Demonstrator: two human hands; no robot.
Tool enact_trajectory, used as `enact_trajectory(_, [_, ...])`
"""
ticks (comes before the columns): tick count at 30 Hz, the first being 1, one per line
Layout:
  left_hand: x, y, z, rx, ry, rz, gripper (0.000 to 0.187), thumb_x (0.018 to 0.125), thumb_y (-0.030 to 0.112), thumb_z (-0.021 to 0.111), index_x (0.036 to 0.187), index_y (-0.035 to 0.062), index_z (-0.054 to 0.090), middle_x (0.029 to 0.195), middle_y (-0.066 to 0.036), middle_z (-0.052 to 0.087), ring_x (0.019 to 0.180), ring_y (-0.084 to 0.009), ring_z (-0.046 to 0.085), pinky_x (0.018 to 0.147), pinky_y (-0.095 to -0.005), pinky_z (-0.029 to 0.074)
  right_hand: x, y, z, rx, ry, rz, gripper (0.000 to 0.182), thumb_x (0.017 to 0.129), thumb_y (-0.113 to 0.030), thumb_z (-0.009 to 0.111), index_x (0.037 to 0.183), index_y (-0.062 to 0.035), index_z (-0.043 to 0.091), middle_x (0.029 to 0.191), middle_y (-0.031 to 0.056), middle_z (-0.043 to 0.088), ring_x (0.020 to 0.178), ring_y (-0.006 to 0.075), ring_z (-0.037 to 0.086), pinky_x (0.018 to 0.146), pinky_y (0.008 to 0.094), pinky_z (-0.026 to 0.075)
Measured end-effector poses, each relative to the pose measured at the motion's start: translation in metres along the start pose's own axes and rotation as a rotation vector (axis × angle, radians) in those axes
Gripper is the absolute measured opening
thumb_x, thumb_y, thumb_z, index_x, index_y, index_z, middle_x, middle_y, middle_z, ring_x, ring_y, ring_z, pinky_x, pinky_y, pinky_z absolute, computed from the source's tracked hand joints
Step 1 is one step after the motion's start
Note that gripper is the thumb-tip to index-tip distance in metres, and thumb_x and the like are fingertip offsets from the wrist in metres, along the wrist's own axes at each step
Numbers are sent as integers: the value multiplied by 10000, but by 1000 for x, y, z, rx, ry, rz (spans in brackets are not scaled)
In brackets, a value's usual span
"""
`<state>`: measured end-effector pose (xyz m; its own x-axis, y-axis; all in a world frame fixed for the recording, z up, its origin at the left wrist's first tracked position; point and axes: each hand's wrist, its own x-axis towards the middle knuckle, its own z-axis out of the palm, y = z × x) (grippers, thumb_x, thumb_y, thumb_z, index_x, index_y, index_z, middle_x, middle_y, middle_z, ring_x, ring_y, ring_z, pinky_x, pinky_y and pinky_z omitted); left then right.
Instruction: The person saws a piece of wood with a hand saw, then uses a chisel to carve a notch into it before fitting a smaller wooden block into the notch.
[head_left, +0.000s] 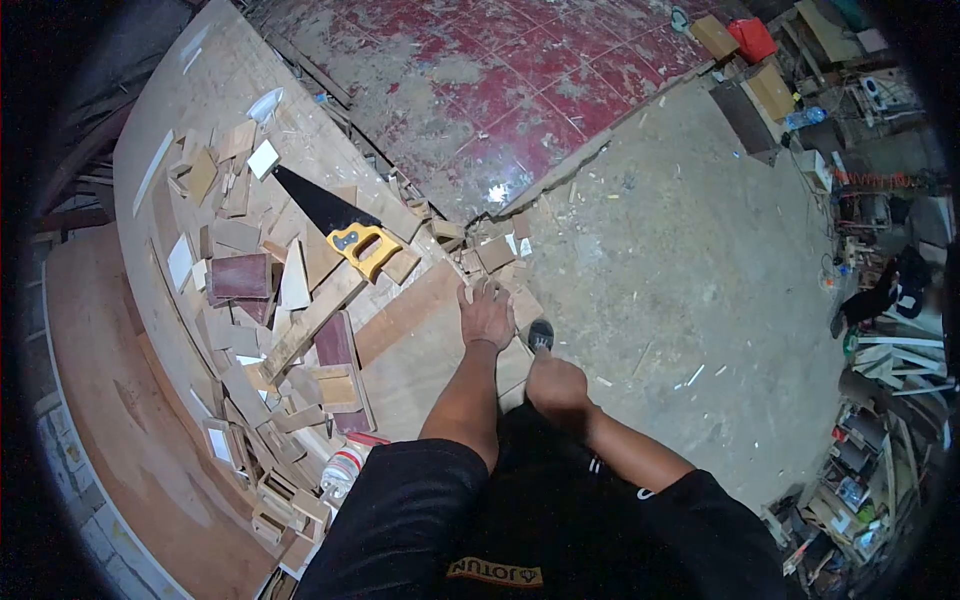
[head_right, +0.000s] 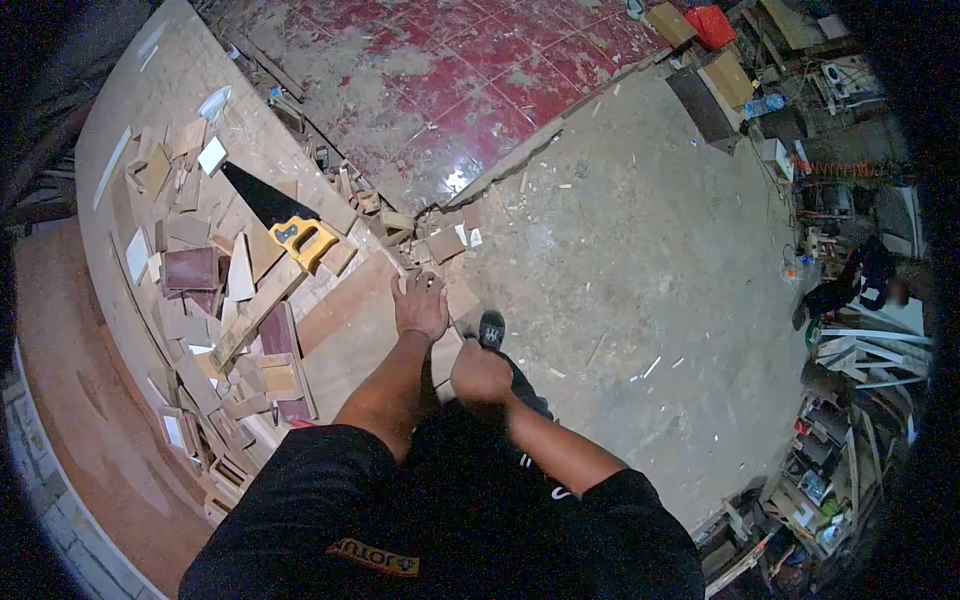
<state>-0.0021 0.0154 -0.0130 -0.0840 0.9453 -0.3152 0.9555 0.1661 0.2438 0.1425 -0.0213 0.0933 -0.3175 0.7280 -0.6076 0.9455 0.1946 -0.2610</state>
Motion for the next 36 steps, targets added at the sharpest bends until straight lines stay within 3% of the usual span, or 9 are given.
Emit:
enact_trajectory(1, [1, 0, 0, -3, 4, -3, 329, 921, 311, 456, 1146, 123, 605, 1241, -76, 535, 1299, -236, 372, 1103, -545, 121, -5, 1, -1, -68, 214, -139, 118, 775, -89, 543, 777, 8, 611, 680, 154, 650, 601, 305, 671, 493, 429, 524])
enact_trajectory(5, [1, -1, 1, -5, 10, 6, 329, 923, 311, 454, 1148, 123, 604, 1236, -69, 533, 1300, -230, 371, 1100, -543, 124, -3, -3, -11, -164, 316, -287, 84, 740, -96, 557, 699, -22, 564, 568, 108, 581, 477, 266, 615, 398, 414, 474])
enact_trajectory(7, [0, -2, 2, 4, 0, 8, 330, 924, 310, 452, 1150, 123, 602, 1234, -65, 532, 1301, -228, 369, 1099, -543, 124, 24, -4, 20, -112, 88, -107, 133, 792, -94, 529, 771, 8, 612, 668, 152, 650, 585, 288, 670, 472, 402, 521])
enact_trajectory(10, [2, 1, -1, -3, -8, 1, 328, 928, 307, 444, 1148, 123, 604, 1237, -57, 530, 1299, -223, 371, 1096, -542, 126, 66, -18, 24, -30, -35, 106, 211, 850, -98, 493, 910, 19, 657, 824, 183, 697, 729, 306, 705, 577, 389, 559])
enact_trajectory(13, [0, -1, -3, 22, -39, 10, 326, 926, 306, 447, 1144, 124, 605, 1243, -54, 529, 1294, -223, 375, 1091, -541, 133, 59, -22, -2, -47, -205, 154, 270, 890, -114, 464, 1025, -17, 677, 973, 190, 695, 879, 322, 698, 691, 401, 568])
enact_trajectory(17, [0, -4, 8, -45, 77, 26, 300, 904, 284, 479, 1102, 106, 618, 1168, -82, 557, 1264, -252, 399, 1104, -541, 129, 27, -26, -40, -67, -319, 125, 267, 879, -116, 478, 1004, -12, 690, 998, 187, 691, 936, 314, 685, 717, 412, 560])
enact_trajectory(23, [0, -2, 5, -37, 73, 21, 299, 900, 283, 482, 1101, 103, 611, 1171, -75, 561, 1259, -252, 401, 1103, -544, 125, 67, -14, 24, -26, -123, 154, 242, 842, -134, 520, 951, 5, 685, 950, 194, 695, 878, 318, 697, 704, 423, 559])
enact_trajectory(29, [-1, -1, 2, -11, 45, 4, 310, 911, 301, 472, 1121, 115, 605, 1190, -62, 555, 1266, -236, 395, 1099, -541, 134, 16, -18, -30, 9, -200, 176, 219, 839, -122, 510, 909, -10, 684, 903, 192, 696, 836, 323, 699, 693, 419, 562])
enact_trajectory(36, [0, 1, 0, 15, 33, -2, 310, 919, 308, 469, 1120, 120, 611, 1194, -55, 558, 1264, -222, 398, 1092, -538, 148, 56, -1, 34, 51, -90, 106, 241, 864, -139, 493, 991, -9, 652, 922, 189, 696, 845, 332, 697, 702, 427, 561])
